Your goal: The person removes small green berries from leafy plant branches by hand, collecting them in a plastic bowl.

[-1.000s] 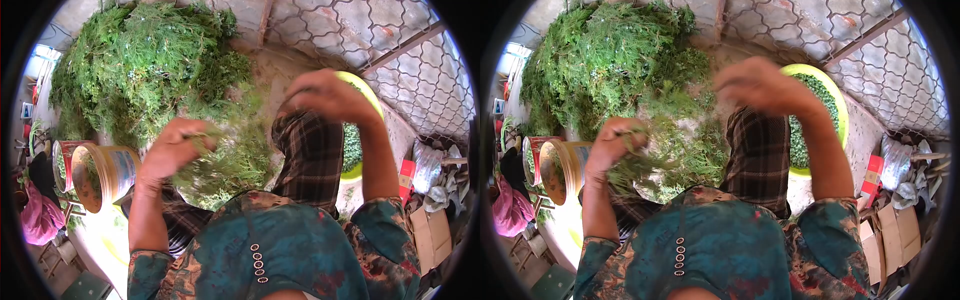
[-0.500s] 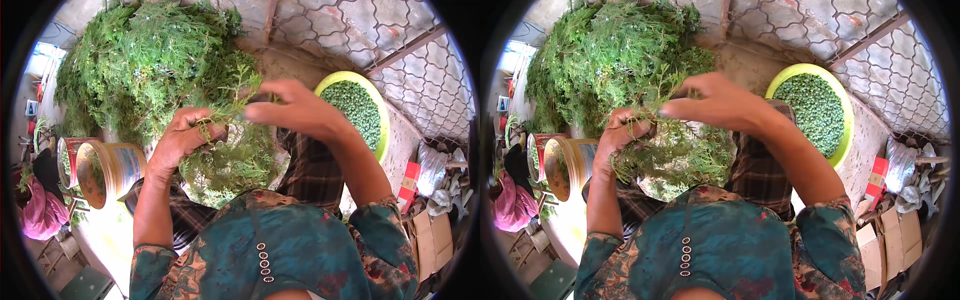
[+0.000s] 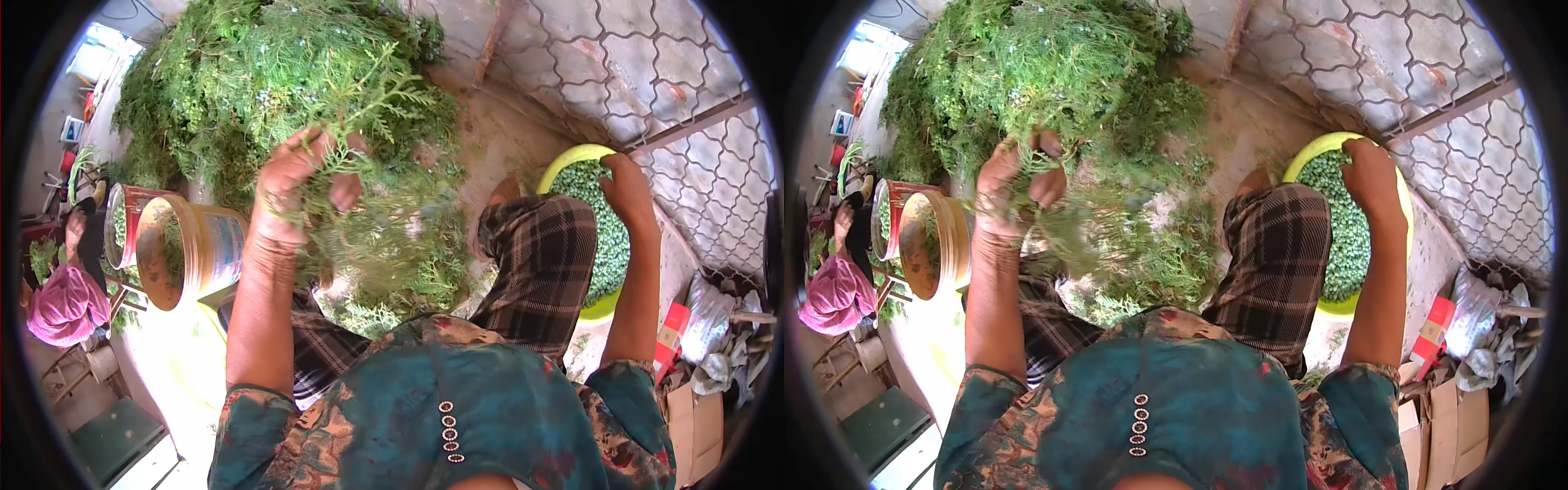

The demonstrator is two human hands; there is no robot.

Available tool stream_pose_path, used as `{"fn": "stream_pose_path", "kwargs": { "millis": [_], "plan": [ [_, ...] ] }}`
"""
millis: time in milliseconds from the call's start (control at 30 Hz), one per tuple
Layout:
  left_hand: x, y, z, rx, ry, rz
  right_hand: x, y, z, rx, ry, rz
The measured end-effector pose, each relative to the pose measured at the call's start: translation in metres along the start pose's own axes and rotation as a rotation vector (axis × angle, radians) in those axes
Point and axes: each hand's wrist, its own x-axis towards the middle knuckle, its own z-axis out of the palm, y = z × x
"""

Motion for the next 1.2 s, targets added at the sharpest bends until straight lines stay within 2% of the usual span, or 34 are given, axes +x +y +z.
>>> {"fn": "stream_pose_path", "kwargs": {
  "millis": [33,100,167,233,267,333,367,433,500,567,633,667,733,767,833,867,933,1067,1167,1200],
  "plan": [
    [0.001,0.000,0.002,0.005,-0.003,0.008,-0.006,-0.010,-0.007,-0.124,-0.071,0.039],
    [0.003,-0.004,0.012,0.077,0.068,-0.114,0.005,-0.062,-0.015,0.547,-0.119,0.278],
    [0.007,-0.006,0.016,0.090,0.067,-0.123,0.011,-0.111,-0.018,0.775,-0.202,0.125],
    [0.012,-0.009,0.013,-0.092,0.073,-0.155,0.020,-0.146,-0.011,0.685,-0.207,-0.223],
    [0.013,-0.011,0.006,-0.145,0.029,-0.138,0.025,-0.156,-0.006,0.686,-0.210,-0.223],
    [0.014,-0.015,-0.008,-0.269,-0.018,-0.127,0.034,-0.169,0.006,0.557,-0.267,-0.450],
    [0.014,-0.015,-0.012,-0.392,-0.071,-0.114,0.036,-0.174,0.009,0.557,-0.269,-0.450],
    [0.013,-0.014,-0.015,-0.416,-0.122,-0.123,0.039,-0.180,0.013,0.633,-0.365,-0.425],
    [0.012,-0.017,-0.020,-0.632,-0.216,-0.142,0.040,-0.184,0.022,0.680,-0.377,-0.411],
    [0.010,-0.016,-0.019,-0.631,-0.201,-0.154,0.041,-0.189,0.025,0.731,-0.386,-0.396],
    [0.010,-0.018,-0.017,-0.803,-0.184,-0.177,0.042,-0.194,0.022,0.876,-0.508,-0.340],
    [0.011,-0.018,-0.018,-0.803,-0.184,-0.177,0.040,-0.196,0.024,0.876,-0.509,-0.341],
    [0.013,-0.019,-0.022,-0.869,-0.130,-0.220,0.037,-0.200,0.029,0.887,-0.082,-0.465],
    [0.013,-0.018,-0.021,-0.870,-0.130,-0.216,0.038,-0.201,0.027,0.887,-0.084,-0.468],
    [0.012,-0.018,-0.019,-0.818,-0.105,-0.202,0.041,-0.205,0.015,0.693,0.219,-0.574],
    [0.012,-0.019,-0.019,-0.818,-0.103,-0.200,0.039,-0.209,0.012,0.694,0.218,-0.576],
    [0.012,-0.019,-0.018,-0.784,-0.105,-0.187,0.032,-0.221,0.010,0.656,0.073,-0.403],
    [0.013,-0.018,-0.011,-0.785,-0.120,-0.171,0.036,-0.226,0.029,0.685,0.010,-0.448],
    [0.014,-0.017,-0.012,-0.809,-0.029,-0.209,0.037,-0.227,0.034,0.847,-0.028,-0.452],
    [0.014,-0.020,-0.015,-0.834,-0.035,-0.212,0.038,-0.226,0.033,0.875,-0.036,-0.387]
  ]
}}
